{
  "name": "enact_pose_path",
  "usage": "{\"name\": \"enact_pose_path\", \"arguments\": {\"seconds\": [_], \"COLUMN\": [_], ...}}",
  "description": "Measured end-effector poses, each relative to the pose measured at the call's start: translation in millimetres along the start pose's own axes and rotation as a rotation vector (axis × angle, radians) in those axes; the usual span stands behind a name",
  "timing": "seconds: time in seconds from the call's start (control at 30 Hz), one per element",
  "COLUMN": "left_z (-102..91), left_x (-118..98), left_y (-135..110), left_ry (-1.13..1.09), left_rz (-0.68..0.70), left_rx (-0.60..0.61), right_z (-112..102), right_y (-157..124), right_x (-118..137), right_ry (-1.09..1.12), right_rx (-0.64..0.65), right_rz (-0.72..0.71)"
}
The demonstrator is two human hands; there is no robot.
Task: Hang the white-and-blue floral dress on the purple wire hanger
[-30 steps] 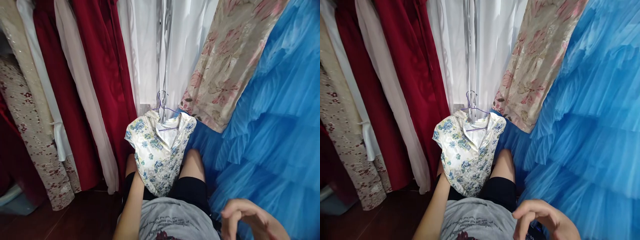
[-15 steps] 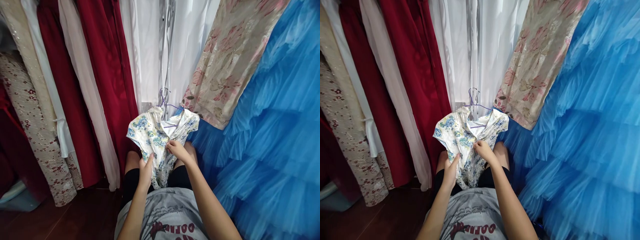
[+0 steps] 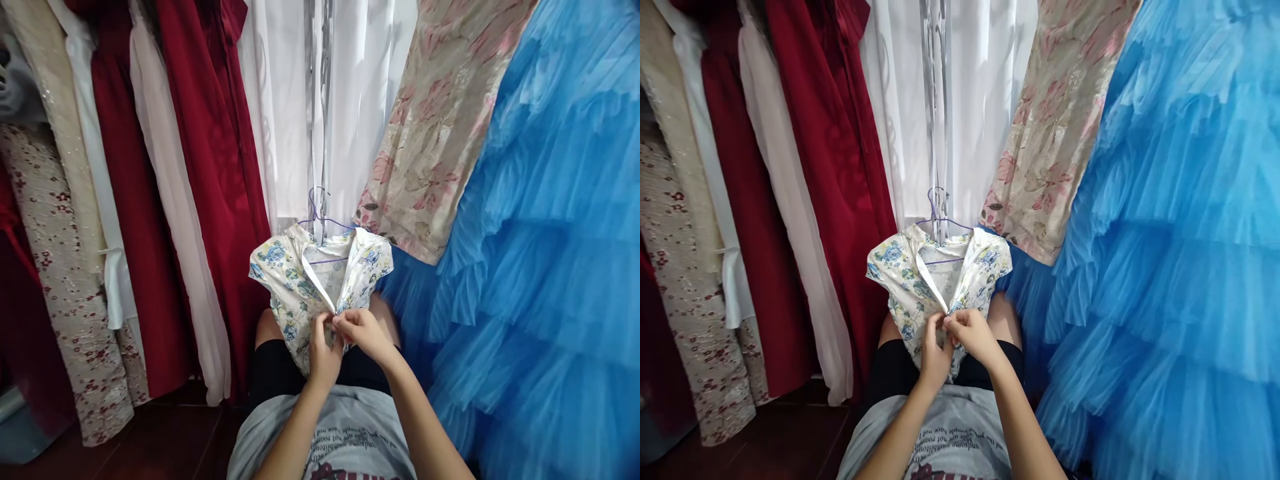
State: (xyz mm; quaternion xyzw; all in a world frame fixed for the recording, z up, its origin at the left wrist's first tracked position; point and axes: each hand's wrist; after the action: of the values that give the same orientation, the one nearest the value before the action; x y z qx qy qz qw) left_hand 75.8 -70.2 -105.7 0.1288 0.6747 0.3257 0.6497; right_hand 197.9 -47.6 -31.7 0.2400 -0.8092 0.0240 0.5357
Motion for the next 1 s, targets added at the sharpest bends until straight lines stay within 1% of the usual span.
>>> {"name": "enact_pose_path", "arguments": {"seconds": [0.07,0.17,0.27,0.33,0.4,0.47,0.53,0.6,0.67,0.77,0.83,0.9,0.93,0.97,1.0], "left_z": [3.8,-2.1,-13.1,-21.3,-29.8,-36.7,-40.0,-39.2,-36.4,-35.5,-39.7,-45.7,-48.4,-50.4,-51.6], "left_x": [5,8,7,7,9,11,12,14,15,16,10,-4,-14,-27,-40], "left_y": [2,8,14,17,18,19,20,19,18,23,38,66,83,103,123], "left_ry": [0.02,0.066,0.108,0.147,0.212,0.288,0.349,0.379,0.384,0.338,0.307,0.294,0.288,0.279,0.259], "left_rz": [-0.055,-0.082,-0.079,-0.084,-0.092,-0.103,-0.121,-0.133,-0.13,-0.119,-0.117,-0.09,-0.059,-0.013,0.057], "left_rx": [0.072,0.159,0.211,0.23,0.261,0.324,0.391,0.454,0.504,0.553,0.579,0.544,0.493,0.416,0.337], "right_z": [3,6,7,5,-2,-13,-27,-39,-49,-57,-59,-60,-61,-62,-63], "right_y": [0,6,24,45,72,101,128,149,160,159,151,142,138,135,132], "right_x": [0,1,10,20,33,48,64,78,88,96,96,96,96,96,97], "right_ry": [0.101,0.219,0.315,0.339,0.385,0.486,0.546,0.565,0.582,0.588,0.532,0.443,0.393,0.347,0.301], "right_rx": [0.037,0.039,-0.002,-0.04,-0.076,-0.101,-0.104,-0.096,-0.091,-0.083,-0.091,-0.106,-0.112,-0.114,-0.113], "right_rz": [-0.007,-0.002,0.039,0.064,0.087,0.132,0.169,0.176,0.165,0.133,0.081,0.002,-0.04,-0.081,-0.118]}}
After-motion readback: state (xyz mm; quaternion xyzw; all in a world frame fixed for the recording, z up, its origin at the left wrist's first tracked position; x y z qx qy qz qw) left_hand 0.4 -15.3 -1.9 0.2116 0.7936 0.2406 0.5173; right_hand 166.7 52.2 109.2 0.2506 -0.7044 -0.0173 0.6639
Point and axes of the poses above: each hand's wrist, its own y-axis towards the middle knuckle, its own z-axis out of the palm, x = y × z, and after that the axes turned 10 degrees about -y, right-handed
